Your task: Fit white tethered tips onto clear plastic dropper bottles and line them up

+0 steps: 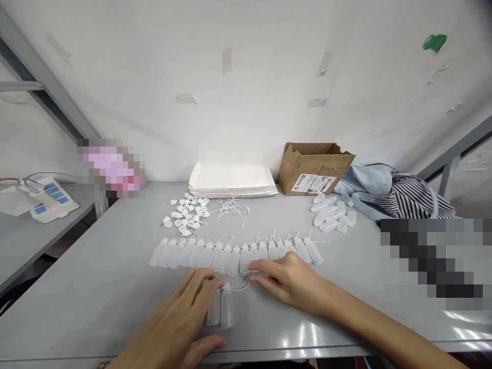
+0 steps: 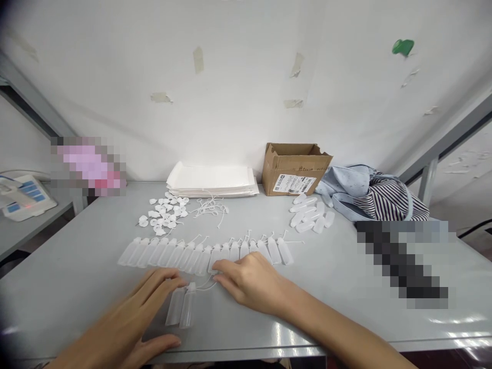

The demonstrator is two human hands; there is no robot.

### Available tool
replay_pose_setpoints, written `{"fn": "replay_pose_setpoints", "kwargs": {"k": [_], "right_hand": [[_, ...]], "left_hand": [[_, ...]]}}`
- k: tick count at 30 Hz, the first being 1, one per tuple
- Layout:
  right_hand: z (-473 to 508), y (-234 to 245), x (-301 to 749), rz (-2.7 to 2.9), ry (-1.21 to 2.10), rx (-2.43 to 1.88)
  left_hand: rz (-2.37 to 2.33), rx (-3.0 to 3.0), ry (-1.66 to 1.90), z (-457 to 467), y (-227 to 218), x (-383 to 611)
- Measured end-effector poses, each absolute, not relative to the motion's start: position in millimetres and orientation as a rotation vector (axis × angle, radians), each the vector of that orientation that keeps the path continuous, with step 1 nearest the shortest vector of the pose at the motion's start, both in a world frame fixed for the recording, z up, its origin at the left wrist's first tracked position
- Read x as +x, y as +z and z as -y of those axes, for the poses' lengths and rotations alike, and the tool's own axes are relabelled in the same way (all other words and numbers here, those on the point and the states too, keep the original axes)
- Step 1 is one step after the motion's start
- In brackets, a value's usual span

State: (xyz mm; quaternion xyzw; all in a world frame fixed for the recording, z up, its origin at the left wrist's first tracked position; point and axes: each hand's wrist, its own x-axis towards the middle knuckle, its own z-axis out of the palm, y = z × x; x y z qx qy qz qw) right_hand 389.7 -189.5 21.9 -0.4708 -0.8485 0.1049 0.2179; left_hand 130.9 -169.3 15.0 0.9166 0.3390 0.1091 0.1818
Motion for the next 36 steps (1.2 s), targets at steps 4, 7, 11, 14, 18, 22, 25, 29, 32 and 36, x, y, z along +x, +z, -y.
{"fn": "replay_pose_setpoints", "kwargs": {"k": [4, 7, 11, 14, 18, 22, 25, 29, 32, 36], "right_hand": [[189, 23, 391, 2.312, 0.287, -1.282], [188, 24, 392, 2.292, 0.29, -1.291], [185, 27, 398, 2.246, 0.306, -1.294], [179, 30, 407, 2.141, 0.316, -1.31], [172, 35, 421, 1.969, 0.326, -1.344], [169, 40, 429, 1.908, 0.298, -1.386], [165, 42, 440, 1.883, 0.232, -1.447], [150, 43, 469, 1.843, 0.01, -1.658], [137, 40, 500, 1.797, -0.163, -1.843], [125, 33, 534, 1.769, -0.239, -1.991]], "left_hand": [[-0.969, 2.574, 0.319, 169, 12, 126], [-0.998, 2.545, 0.289, 167, 12, 125], [-1.001, 2.529, 0.233, 166, 17, 125], [-1.004, 2.532, 0.22, 170, 22, 130], [-1.08, 2.56, 0.246, 175, 27, 142], [-0.991, 2.581, 0.241, 176, 28, 146], [-0.976, 2.553, 0.246, 175, 30, 145], [-1.006, 2.488, 0.336, 163, 46, 153], [-0.985, 2.536, 0.353, 131, 59, 171], [-0.968, 2.681, 0.384, 70, 58, 203]]}}
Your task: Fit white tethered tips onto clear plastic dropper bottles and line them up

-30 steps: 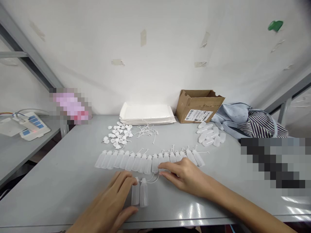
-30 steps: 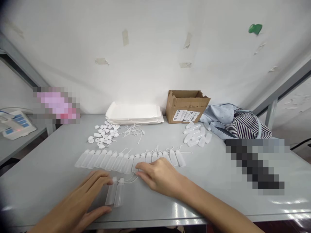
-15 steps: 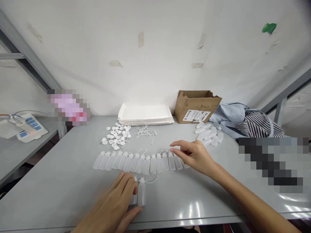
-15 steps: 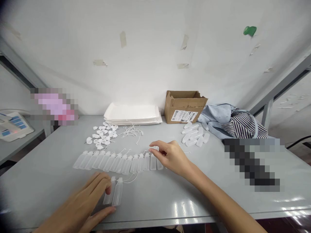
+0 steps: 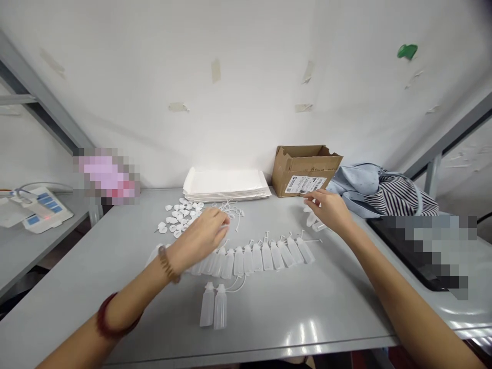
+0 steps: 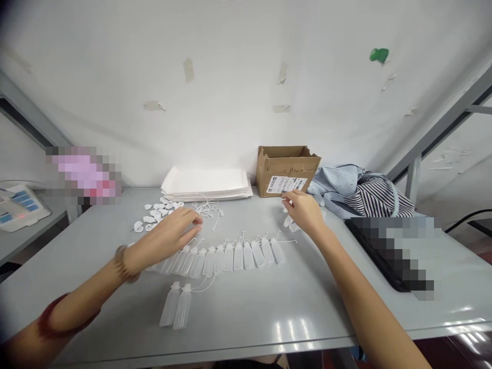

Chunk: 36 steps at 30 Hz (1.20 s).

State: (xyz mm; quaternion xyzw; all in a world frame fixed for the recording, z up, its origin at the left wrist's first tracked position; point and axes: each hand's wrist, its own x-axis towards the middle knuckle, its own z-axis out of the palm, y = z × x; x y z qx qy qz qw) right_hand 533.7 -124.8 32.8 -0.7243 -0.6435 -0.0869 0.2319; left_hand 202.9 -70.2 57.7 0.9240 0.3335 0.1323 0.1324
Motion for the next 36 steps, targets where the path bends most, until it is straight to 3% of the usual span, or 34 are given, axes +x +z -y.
{"fn": "replay_pose_setpoints", "kwargs": {"k": [10, 24, 32, 36], "right_hand": [[123, 28, 566, 1.84, -0.228, -2.141], [118, 16, 568, 1.967, -0.146, -2.195], [113, 7, 564, 1.913, -0.151, -2.179], [111, 4, 563, 1.88, -0.167, -2.111]], "left_hand": [[-0.894, 2.694, 0.489, 20, 27, 232], [-0.827, 2.358, 0.84, 41, 48, 220], [-0.73, 1.292, 0.961, 62, 60, 212], [-0.681, 1.116, 0.938, 62, 65, 210]]}}
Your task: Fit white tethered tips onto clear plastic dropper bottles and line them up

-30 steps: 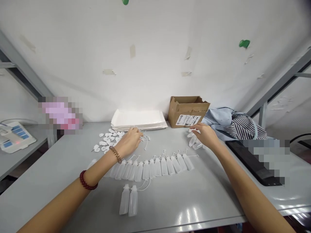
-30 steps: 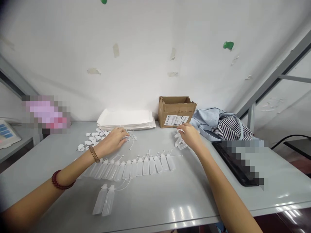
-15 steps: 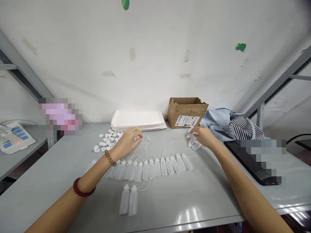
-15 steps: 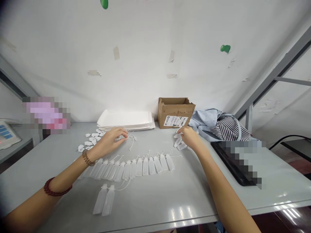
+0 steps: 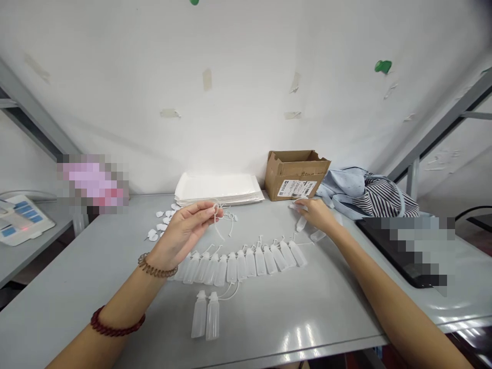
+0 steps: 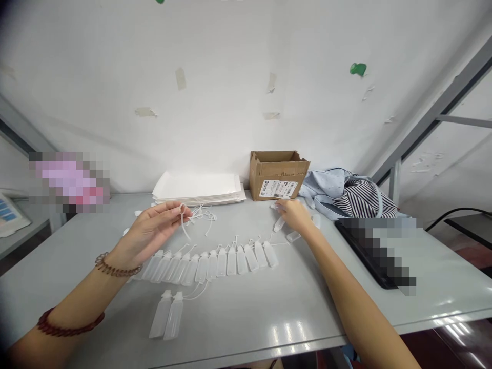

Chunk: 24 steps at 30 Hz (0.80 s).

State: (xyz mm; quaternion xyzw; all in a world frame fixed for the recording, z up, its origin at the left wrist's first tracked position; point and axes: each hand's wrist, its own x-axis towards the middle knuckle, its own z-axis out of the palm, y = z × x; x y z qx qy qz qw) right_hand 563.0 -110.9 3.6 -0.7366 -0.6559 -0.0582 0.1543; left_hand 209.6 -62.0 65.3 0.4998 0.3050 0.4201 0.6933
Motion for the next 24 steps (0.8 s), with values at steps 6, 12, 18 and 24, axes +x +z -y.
{"fn": "replay_pose_setpoints", "kwargs": {"k": [6, 12, 18, 24], "right_hand": [[116, 18, 543, 1.799, -0.254, -1.917], [134, 26, 481, 1.852, -0.274, -1.591], [156, 24, 427, 1.924, -0.144, -1.237], [166, 24, 414, 1.919, -0.062, -1.15]], "left_hand": [[-0.634, 1.127, 0.884, 66, 67, 209], [-0.609, 1.154, 0.851, 73, 65, 211], [-0.727, 1.251, 0.73, 86, 63, 218], [-0.736, 1.286, 0.653, 92, 59, 225]]}}
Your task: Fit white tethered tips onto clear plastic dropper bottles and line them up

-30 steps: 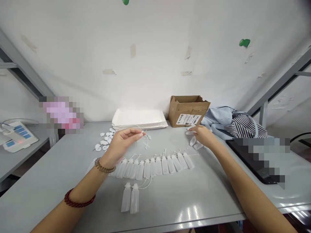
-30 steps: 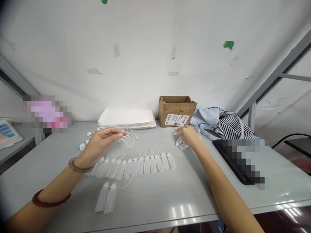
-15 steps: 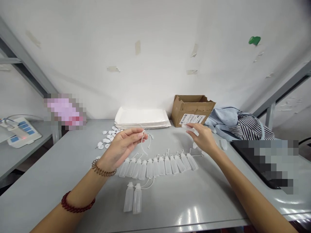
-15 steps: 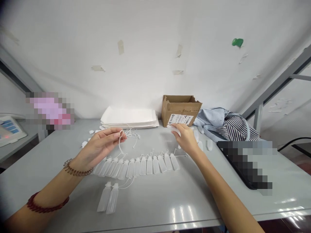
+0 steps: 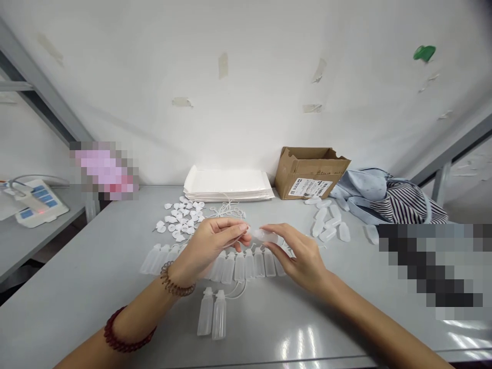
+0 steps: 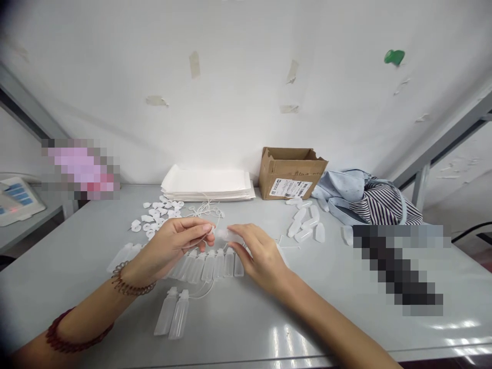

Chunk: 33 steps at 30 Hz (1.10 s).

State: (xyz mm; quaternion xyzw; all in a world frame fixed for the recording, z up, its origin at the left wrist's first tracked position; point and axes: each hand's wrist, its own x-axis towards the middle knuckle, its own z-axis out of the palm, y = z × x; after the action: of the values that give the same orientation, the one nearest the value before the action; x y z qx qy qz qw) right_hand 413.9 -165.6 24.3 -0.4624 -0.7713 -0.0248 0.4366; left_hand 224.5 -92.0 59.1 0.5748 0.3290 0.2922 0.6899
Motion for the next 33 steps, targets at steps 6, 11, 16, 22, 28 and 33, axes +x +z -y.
{"fn": "replay_pose_setpoints", "kwargs": {"k": [6, 11, 16, 22, 28, 33], "right_hand": [[167, 20, 412, 1.915, -0.01, -1.155], [169, 18, 410, 1.916, 0.001, -1.145], [169, 15, 409, 1.885, -0.036, -1.141], [171, 15, 406, 1.918, 0.035, -1.106], [171, 14, 403, 1.939, 0.13, -1.045], [173, 21, 401, 1.842, 0.33, -1.045]], "left_hand": [[-0.725, 1.26, 0.608, 95, 56, 227], [-0.758, 1.349, 0.638, 98, 55, 229], [-0.904, 1.556, 0.774, 104, 56, 232], [-0.845, 1.646, 0.799, 110, 56, 232], [-0.775, 1.627, 0.675, 110, 55, 231], [-0.752, 1.649, 0.553, 107, 59, 228]]}}
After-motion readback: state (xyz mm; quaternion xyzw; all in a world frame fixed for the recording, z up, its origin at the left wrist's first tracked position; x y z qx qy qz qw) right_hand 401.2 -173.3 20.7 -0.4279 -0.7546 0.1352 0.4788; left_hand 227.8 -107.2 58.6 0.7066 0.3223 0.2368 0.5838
